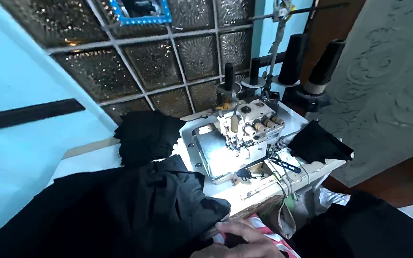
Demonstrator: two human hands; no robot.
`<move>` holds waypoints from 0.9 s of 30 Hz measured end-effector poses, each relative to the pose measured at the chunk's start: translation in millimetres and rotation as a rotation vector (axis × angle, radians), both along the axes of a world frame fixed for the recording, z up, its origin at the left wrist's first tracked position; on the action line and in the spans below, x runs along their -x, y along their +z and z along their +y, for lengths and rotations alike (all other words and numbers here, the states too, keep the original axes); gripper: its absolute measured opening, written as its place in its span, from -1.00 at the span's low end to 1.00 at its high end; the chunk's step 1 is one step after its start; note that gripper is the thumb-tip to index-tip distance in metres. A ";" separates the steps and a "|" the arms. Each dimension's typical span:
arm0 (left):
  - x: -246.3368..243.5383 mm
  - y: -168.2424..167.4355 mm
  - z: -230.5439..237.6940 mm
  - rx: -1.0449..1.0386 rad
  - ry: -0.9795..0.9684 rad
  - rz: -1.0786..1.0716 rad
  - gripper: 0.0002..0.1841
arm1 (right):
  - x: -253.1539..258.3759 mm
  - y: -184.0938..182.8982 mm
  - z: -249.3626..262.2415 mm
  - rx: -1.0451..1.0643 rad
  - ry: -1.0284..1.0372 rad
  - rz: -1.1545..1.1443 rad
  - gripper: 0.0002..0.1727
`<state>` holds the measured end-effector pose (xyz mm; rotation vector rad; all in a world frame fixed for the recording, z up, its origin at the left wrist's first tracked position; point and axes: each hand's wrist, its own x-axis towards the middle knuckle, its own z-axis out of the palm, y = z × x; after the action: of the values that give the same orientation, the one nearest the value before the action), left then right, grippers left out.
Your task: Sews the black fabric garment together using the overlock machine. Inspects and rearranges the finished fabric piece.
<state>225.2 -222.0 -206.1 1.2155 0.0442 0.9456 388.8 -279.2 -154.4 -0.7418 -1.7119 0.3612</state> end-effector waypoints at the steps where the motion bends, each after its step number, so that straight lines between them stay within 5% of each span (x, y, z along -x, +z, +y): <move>1: -0.7 0.9 -4.4 0.005 0.008 -0.014 -0.73 | 0.2 -1.9 0.8 0.022 0.043 0.038 -0.59; 4: -3.6 24.3 -17.6 0.001 0.116 0.045 -0.76 | 3.6 -16.7 1.7 0.136 0.136 0.230 -0.57; 7: -4.8 11.7 -12.9 -0.030 0.180 0.088 -0.89 | 1.7 -29.3 -0.1 0.239 0.099 0.426 -0.84; 11: -0.5 -2.2 -13.0 -0.123 0.194 0.178 -0.80 | -15.9 -40.8 -5.2 0.322 0.060 0.341 -0.79; 16: 9.5 -13.7 -7.7 -0.089 0.274 0.245 -0.83 | -45.1 -42.4 -10.2 0.703 0.389 0.423 -0.87; 19: 14.0 -8.9 -6.0 -0.037 0.360 0.342 -0.93 | -50.7 -39.9 -8.7 0.846 0.499 0.479 -0.74; 23: 16.8 0.8 -6.2 0.112 0.381 0.344 -0.86 | -42.6 -36.6 -6.6 0.742 0.189 0.406 -0.68; 27: 24.2 8.8 0.3 0.133 0.282 0.352 -0.88 | -34.3 -38.1 -11.9 0.403 -0.243 -0.247 -0.85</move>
<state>201.0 -221.7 -197.3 1.2588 0.5622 0.9441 423.1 -291.1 -192.5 -1.3220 -1.7715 0.4663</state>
